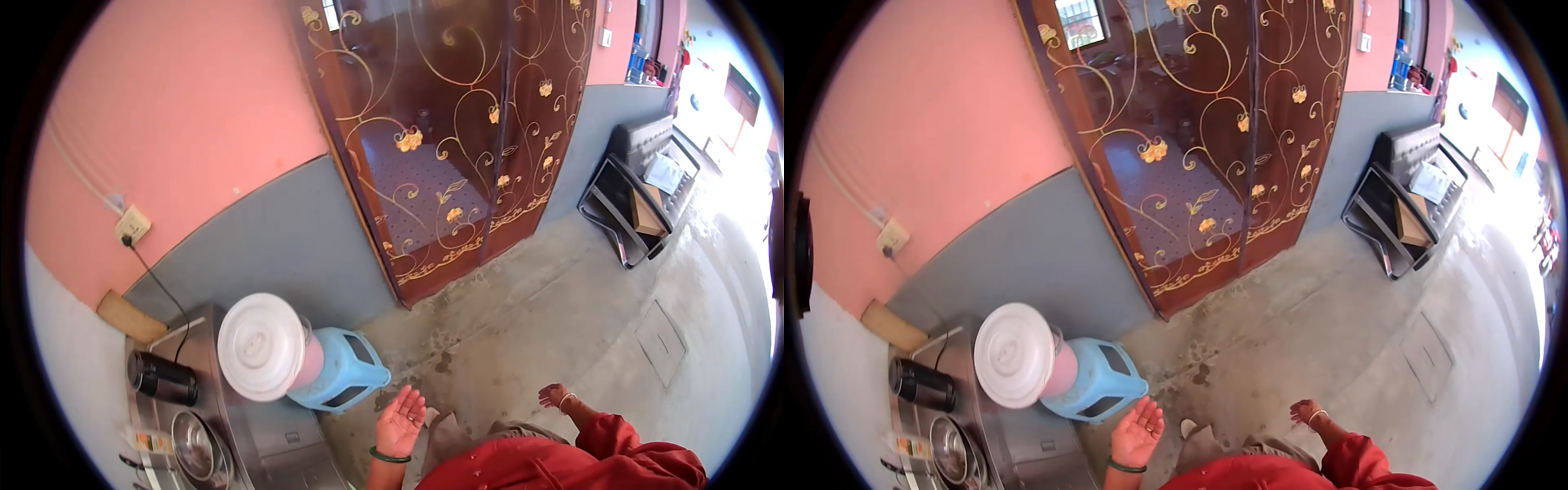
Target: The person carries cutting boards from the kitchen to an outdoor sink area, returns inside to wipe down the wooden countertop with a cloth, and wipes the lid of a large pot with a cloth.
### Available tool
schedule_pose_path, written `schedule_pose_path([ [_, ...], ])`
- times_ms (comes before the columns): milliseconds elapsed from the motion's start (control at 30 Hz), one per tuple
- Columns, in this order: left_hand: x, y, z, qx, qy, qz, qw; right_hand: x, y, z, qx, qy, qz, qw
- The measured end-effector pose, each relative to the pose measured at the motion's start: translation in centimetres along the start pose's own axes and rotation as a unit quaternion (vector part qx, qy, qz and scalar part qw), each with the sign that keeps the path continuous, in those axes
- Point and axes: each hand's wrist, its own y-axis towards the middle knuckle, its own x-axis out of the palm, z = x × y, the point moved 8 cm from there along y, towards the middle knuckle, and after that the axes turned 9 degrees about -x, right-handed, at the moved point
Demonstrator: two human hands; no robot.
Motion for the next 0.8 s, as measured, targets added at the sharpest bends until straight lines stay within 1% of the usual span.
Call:
schedule_pose_path([
  [67,0.5,2.4,2.9,0.013,0.053,0.013,0.998,1.5,-0.3,-4.6,-0.051,0.105,0.015,0.993],
  [100,1.1,3.6,4.1,0.016,0.078,0.012,0.997,2.2,-0.6,-6.1,-0.051,0.123,0.016,0.991],
  [133,2.1,4.8,4.9,0.006,0.084,0.009,0.996,2.6,-0.5,-6.7,-0.048,0.13,0.025,0.99],
  [200,5.3,7.2,7.4,0.053,0.163,0.011,0.985,3.4,0.0,-7.1,-0.038,0.094,0.008,0.995],
  [233,7.2,8.6,8.2,0.065,0.194,-0.007,0.979,3.3,0.2,-7.1,-0.032,0.094,0.012,0.995],
  [267,8.8,9.9,8.7,0.058,0.199,-0.012,0.978,2.9,0.8,-6.7,-0.031,0.102,0.02,0.994],
  [333,12.8,12.7,9.6,0.091,0.269,-0.035,0.958,1.6,2.2,-5.0,0.016,0.149,0.012,0.989],
  [367,14.5,14.0,9.6,0.089,0.286,-0.043,0.953,0.7,2.7,-4.2,0.037,0.218,0.017,0.975],
  [400,15.9,15.6,9.5,0.083,0.29,-0.046,0.952,-0.9,3.8,-3.0,0.038,0.224,0.022,0.974],
  [467,19.1,18.8,8.8,0.074,0.33,-0.067,0.939,-2.2,6.7,0.6,0.119,0.388,-0.016,0.914],
  [500,20.5,20.6,8.4,0.07,0.334,-0.068,0.937,-3.5,7.8,1.2,0.131,0.365,0.015,0.921],
  [533,21.9,22.3,7.9,0.058,0.347,-0.077,0.933,-4.0,8.7,1.0,0.131,0.37,0.015,0.92],
  [600,25.6,26.2,6.9,0.052,0.36,-0.092,0.927,-7.2,10.1,-0.8,0.131,0.258,0.084,0.954],
  [633,27.4,27.8,6.4,0.056,0.378,-0.09,0.92,-8.3,11.3,-1.5,0.133,0.26,0.084,0.953],
  [733,32.7,32.7,4.9,0.057,0.413,-0.095,0.904,-11.5,14.7,-3.9,0.091,0.237,0.072,0.965],
  [767,34.6,34.5,4.5,0.054,0.427,-0.097,0.897,-12.7,15.2,-6.5,0.072,0.188,0.074,0.977],
  [800,36.3,36.4,4.1,0.05,0.442,-0.098,0.89,-13.7,16.1,-8.3,0.073,0.191,0.075,0.976],
])
